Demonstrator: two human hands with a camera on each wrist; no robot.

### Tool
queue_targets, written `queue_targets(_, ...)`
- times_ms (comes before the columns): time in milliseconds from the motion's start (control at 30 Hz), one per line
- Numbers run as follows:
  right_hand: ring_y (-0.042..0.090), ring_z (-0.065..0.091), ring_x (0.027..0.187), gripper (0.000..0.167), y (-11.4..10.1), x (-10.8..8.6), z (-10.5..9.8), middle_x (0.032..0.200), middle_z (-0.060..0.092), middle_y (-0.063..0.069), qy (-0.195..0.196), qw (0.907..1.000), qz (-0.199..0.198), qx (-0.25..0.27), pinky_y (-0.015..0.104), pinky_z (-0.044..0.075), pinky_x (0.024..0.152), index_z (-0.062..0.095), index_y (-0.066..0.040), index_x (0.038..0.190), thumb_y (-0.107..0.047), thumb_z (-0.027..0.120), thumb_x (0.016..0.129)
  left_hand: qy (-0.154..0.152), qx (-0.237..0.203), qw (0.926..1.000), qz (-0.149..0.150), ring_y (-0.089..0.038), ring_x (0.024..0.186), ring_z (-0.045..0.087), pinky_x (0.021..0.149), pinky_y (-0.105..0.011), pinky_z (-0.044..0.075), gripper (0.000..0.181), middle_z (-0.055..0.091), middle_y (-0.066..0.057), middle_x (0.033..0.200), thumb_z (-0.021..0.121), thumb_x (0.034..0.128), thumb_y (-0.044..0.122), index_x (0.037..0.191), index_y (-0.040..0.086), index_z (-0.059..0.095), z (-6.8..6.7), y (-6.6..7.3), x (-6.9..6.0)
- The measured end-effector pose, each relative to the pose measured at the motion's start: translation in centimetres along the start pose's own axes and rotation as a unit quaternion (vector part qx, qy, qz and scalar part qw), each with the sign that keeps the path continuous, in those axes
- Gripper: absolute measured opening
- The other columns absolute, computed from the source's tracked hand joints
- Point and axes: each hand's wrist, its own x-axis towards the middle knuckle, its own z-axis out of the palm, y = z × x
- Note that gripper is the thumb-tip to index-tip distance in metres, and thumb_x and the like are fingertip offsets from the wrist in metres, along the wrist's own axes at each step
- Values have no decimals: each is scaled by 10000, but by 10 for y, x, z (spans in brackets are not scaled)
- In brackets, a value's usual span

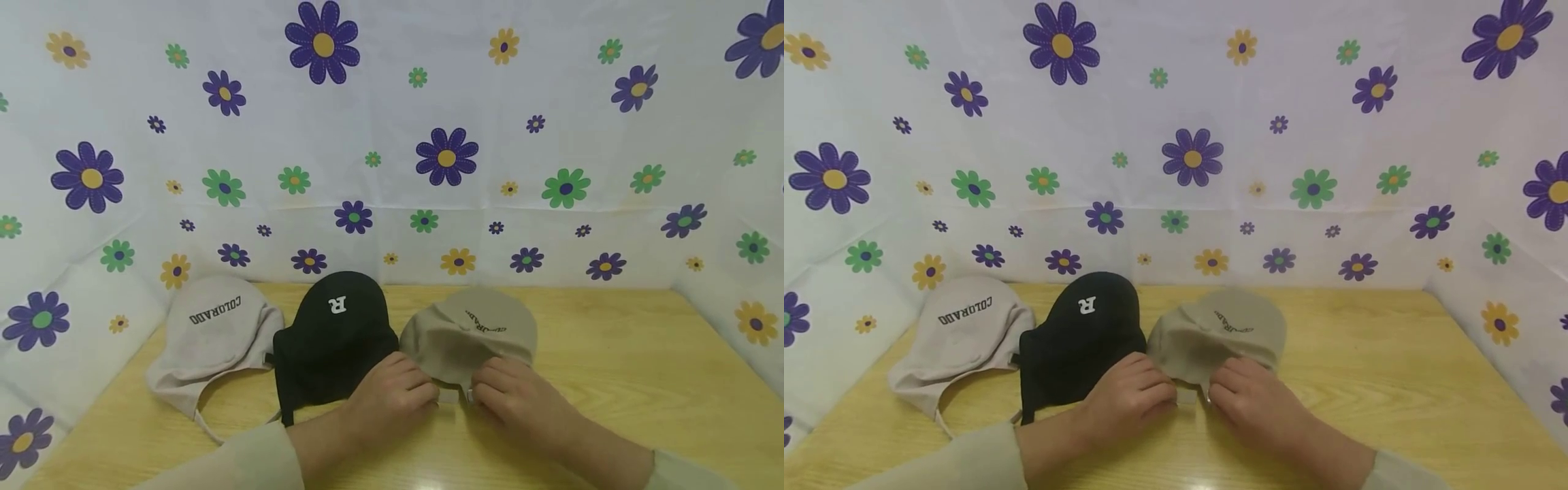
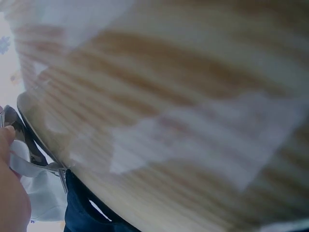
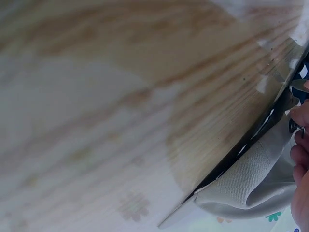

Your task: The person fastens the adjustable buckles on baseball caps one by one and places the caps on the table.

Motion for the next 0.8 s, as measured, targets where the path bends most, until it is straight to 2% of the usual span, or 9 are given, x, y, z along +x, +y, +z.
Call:
queue_targets(233,154,595,900,140,-3,-2,2,916,649,-36,5,10000,64,-72,308,482,841,639,-142,805,-145,599,939,-34,64,9999,-147,-69,763,628,772,-245,477,111,705,103,807,833,782,204,816,201,727,1,4,-2)
queue_targets(400,160,600,919,74,-4,-2,2,926,658,-33,-25,9999,79,-126,317,476,867,641,-140,811,-142,654,884,-34,38,10000,-20,-85,775,610,779,-240,480,108,702,88,813,831,784,188,817,186,728,2,6,0)
queue_targets(633,165,605,926,80,-4,0,1,930,664,-27,-43,9998,109,-132,325,473,887,653,-132,824,-150,634,899,-42,-53,10000,37,-89,791,604,778,-232,478,68,694,69,837,775,831,141,817,163,712,2,8,3)
queue_targets(800,158,608,937,34,-5,-1,0,943,674,-25,-74,9998,170,-124,317,470,896,670,-124,837,-154,677,851,-44,21,9999,93,-91,788,603,780,-235,478,66,683,66,835,767,836,143,806,161,711,2,9,5)
